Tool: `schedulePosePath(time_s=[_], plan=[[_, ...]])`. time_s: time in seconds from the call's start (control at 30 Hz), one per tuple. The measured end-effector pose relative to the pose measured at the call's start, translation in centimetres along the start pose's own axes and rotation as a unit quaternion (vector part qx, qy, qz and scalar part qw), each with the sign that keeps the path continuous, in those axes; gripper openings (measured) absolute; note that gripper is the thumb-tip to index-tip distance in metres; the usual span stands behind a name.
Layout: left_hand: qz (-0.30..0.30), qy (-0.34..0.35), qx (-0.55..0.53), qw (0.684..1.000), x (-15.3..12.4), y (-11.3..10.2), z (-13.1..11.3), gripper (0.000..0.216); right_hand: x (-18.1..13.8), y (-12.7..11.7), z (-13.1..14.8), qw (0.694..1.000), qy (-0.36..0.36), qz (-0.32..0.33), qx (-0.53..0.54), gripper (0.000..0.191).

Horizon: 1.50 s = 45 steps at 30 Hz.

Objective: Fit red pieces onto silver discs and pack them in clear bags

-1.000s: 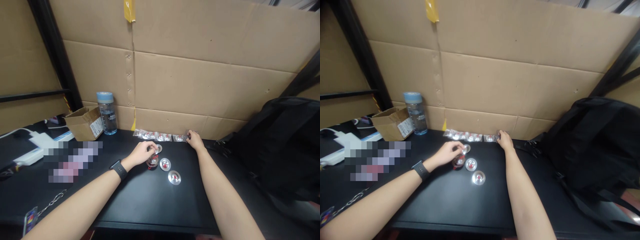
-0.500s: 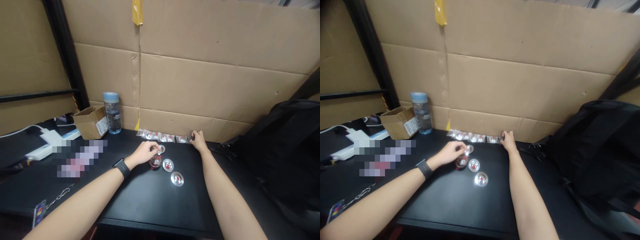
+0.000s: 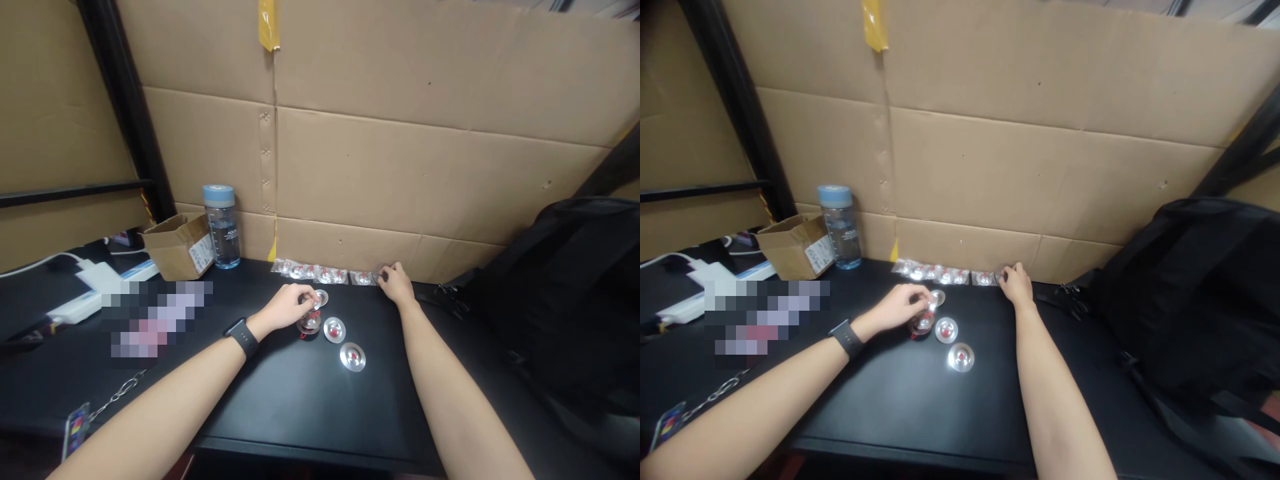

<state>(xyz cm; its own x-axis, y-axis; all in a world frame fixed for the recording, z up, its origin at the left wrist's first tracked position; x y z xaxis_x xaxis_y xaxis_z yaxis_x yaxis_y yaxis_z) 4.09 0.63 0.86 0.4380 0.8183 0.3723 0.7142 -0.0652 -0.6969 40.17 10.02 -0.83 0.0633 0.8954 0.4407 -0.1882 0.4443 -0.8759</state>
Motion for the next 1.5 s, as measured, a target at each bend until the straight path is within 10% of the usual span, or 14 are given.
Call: schedulePosePath(time_s=[0.6,0.87,1.23,1.3,1.5], plan=[[0.009,0.004,0.0,1.0,-0.3,-0.5,-0.5,0.02,-1.2,-2.0,2.0,0.999,-0.037,0.002,-0.011,0.03],[-0.032,0.019,0.02,0.999,0.0,-1.1,-0.8,0.019,-2.2,-1.3,6.3,0.985,-0.131,0.105,0.045,0.049],[-0.085,0.016,-0.014,0.996,-0.1,-1.9,-1.0,0.019,-4.2,-4.1,8.0,0.978,-0.094,0.078,0.17,0.031],[-0.088,0.01,-0.046,0.995,-0.1,-1.7,-1.1,0.023,-5.1,-4.4,9.8,0.963,-0.109,0.077,0.235,0.03],[-0.062,0.0,-0.117,0.991,-0.1,-1.0,-0.7,0.04,-7.6,-5.2,15.8,0.786,-0.121,0.155,0.586,0.04]])
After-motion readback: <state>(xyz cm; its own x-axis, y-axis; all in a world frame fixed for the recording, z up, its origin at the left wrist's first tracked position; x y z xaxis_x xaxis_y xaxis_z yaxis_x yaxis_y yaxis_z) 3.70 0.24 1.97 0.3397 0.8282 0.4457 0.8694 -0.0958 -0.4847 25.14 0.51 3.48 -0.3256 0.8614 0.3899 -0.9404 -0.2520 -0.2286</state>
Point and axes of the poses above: each hand's wrist, its own x-axis towards the middle knuckle, its own y-axis out of the palm, z = x × y, the point moved 2 cm from there along x, towards the middle knuckle, and after that the axes turned 5 degrees about x, right-handed, at the moved point
